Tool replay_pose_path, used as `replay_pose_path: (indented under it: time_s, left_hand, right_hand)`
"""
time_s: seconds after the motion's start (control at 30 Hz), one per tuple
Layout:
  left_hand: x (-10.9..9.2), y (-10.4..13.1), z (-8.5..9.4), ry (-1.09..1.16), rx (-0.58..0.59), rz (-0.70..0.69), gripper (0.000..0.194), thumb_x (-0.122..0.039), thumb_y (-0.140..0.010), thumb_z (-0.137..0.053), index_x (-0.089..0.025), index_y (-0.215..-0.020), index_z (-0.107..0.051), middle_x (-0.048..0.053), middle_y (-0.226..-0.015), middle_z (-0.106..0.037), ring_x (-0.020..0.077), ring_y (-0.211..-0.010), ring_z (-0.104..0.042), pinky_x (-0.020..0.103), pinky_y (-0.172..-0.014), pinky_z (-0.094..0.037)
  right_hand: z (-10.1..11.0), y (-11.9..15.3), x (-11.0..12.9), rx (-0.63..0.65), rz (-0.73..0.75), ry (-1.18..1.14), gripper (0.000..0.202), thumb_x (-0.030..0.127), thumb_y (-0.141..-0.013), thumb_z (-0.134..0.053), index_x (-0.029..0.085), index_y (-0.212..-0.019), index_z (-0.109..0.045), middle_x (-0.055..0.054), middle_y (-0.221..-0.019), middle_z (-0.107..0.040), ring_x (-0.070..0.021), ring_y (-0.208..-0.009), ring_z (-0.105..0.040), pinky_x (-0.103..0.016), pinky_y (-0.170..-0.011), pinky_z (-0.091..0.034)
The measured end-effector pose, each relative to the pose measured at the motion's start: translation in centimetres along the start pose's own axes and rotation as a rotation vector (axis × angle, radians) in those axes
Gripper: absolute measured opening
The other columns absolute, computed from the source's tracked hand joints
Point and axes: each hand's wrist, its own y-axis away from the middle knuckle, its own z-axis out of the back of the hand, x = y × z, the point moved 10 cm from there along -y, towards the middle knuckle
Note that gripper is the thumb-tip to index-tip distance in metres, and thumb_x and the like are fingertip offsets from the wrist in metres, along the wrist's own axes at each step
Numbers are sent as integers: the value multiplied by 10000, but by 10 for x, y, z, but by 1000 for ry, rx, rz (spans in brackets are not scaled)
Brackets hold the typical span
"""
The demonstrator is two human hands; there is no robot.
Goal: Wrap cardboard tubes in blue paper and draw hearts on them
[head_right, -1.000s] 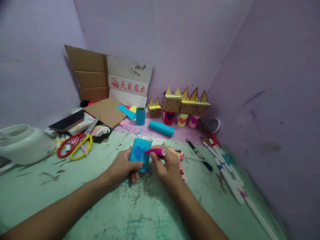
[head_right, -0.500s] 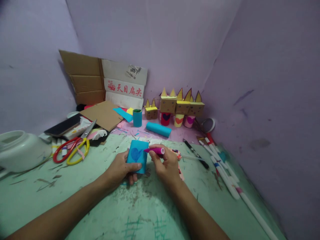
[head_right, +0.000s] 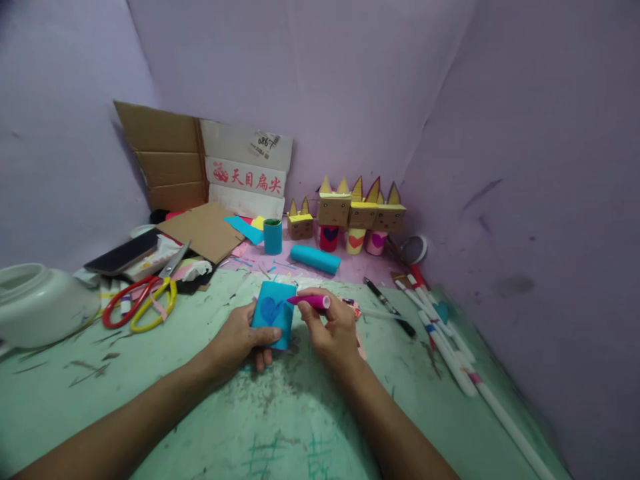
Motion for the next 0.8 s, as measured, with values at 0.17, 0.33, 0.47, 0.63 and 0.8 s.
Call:
replay_pose_path:
  time_s: [0.17, 0.33, 0.47, 0.63, 0.8]
  left_hand:
    - [0, 0, -1, -14, 2, 2, 307, -230, -633, -669, -147, -892, -527, -25, -412, -585, 132, -326, -535, 193, -306, -394]
    - [-2, 1, 0, -18, -8, 7, 297, -207, -629, -661, -151, -887, -524, -29, -406, -582, 132, -326, -533, 193, -309, -398]
    - [-1, 1, -1, -6, 1, 8, 287, -210, -637, -671, -153, -875, -522, -27, -389, -575, 131, -313, -522, 186, -303, -382]
    - [-1, 0, -1, 21, 10, -11, 281, -217, -633, -685, -158, -859, -528, -32, -405, -579, 125, -313, -524, 180, -304, -379]
    - [0, 1, 0, -5, 1, 1, 302, -224, -625, -676, -158, -877, -525, -28, -415, -586, 132, -325, -533, 196, -306, -397]
  right_hand:
    - [-4, -1, 3, 37, 22, 33, 118, 275, -857, -591, 209, -893, -681, -48, -812, -705, -174, -643, -647, -292, -525, -506]
    - [-3, 0, 1, 27, 5, 48, 121, 275, -846, -594, 202, -888, -680, -59, -818, -711, -185, -664, -660, -288, -512, -506]
    - [1, 0, -1, -1, -14, 59, 120, 282, -846, -591, 197, -875, -671, -53, -782, -699, -179, -632, -649, -289, -507, -502]
    - [2, 0, 0, -7, -9, 54, 124, 295, -856, -588, 203, -873, -669, -36, -732, -690, -174, -617, -643, -285, -512, -499]
    - [-1, 0, 3, 15, 24, 49, 122, 285, -849, -596, 214, -881, -689, -47, -781, -701, -188, -656, -654, -293, -517, -501]
